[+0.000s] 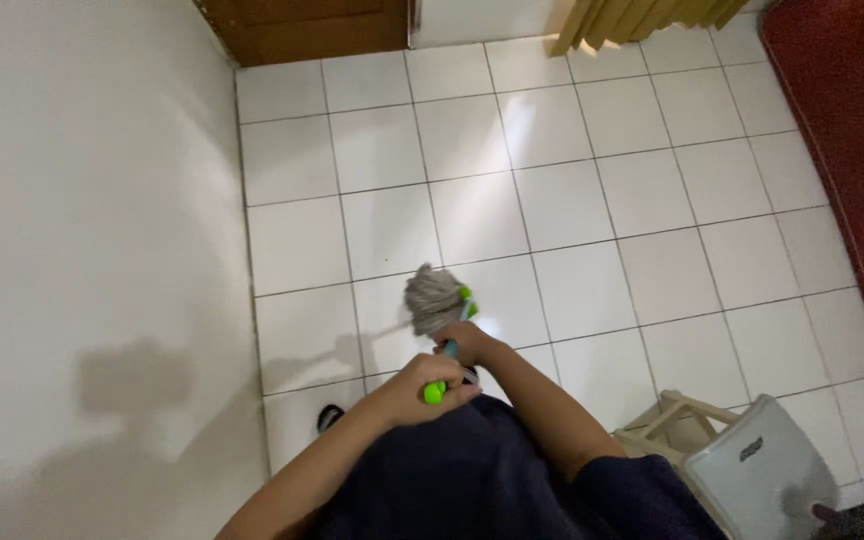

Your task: The person mops a tiled entryway floor using a string mop with a blue handle and green accents. They move the mop back and forth across the tiles near a wooden door and a window with yellow curtains.

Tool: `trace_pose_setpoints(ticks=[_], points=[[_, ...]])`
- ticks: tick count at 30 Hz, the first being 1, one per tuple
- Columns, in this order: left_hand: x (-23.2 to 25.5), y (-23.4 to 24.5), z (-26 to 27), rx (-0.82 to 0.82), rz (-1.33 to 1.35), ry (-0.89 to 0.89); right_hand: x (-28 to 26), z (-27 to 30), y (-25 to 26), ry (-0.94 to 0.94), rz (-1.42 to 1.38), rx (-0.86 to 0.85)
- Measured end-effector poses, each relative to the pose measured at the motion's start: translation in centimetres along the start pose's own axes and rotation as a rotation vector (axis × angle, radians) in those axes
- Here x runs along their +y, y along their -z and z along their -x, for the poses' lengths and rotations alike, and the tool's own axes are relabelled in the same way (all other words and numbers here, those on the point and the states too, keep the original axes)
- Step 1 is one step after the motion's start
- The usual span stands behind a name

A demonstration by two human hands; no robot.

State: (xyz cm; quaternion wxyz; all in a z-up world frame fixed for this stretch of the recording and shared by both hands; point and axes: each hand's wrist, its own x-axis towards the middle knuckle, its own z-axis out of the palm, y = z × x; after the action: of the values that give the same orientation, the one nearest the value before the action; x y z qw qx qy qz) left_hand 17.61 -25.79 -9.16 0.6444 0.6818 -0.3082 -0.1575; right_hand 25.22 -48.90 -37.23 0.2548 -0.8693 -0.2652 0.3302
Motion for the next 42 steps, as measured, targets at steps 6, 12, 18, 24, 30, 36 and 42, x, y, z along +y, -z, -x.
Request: trace_pose_setpoints(ticks=[6, 12, 18, 24, 30, 36, 42], points=[[-6.5, -5.2, -6.7, -0.016, 0.076, 0.016, 10.1, 6.3, 3.9, -0.252, -0.042, 0.041], [-10.3, -6.7, -8.1, 0.044, 0.171, 0.039, 18.3, 8.1, 1.3, -0.291, -0.073, 0.124], [-9.4, -2.7, -5.8, 0.159, 0.155, 0.119, 13.1, 3.5, 1.2, -0.204, -0.03, 0.21], [-4.8, 5.8, -0.4, 0.153, 0.113, 0.143, 3.7, -2.7, -0.1, -0.074, -0.272, 0.143], [2.4, 16.1, 5.7, 0.145, 0.003, 0.218, -11.7, -10.3, 1.4, 0.014, -0.411, 0.058], [9.1, 21.3, 12.1, 0.286, -0.147, 0.288, -22.9, -20.6, -4.4, 0.256, -0.413, 0.066], [9.6, 23.7, 15.0, 0.125, -0.379, 0.351, -32.6, -24.5, -1.9, 0.533, -0.249, -0.054]])
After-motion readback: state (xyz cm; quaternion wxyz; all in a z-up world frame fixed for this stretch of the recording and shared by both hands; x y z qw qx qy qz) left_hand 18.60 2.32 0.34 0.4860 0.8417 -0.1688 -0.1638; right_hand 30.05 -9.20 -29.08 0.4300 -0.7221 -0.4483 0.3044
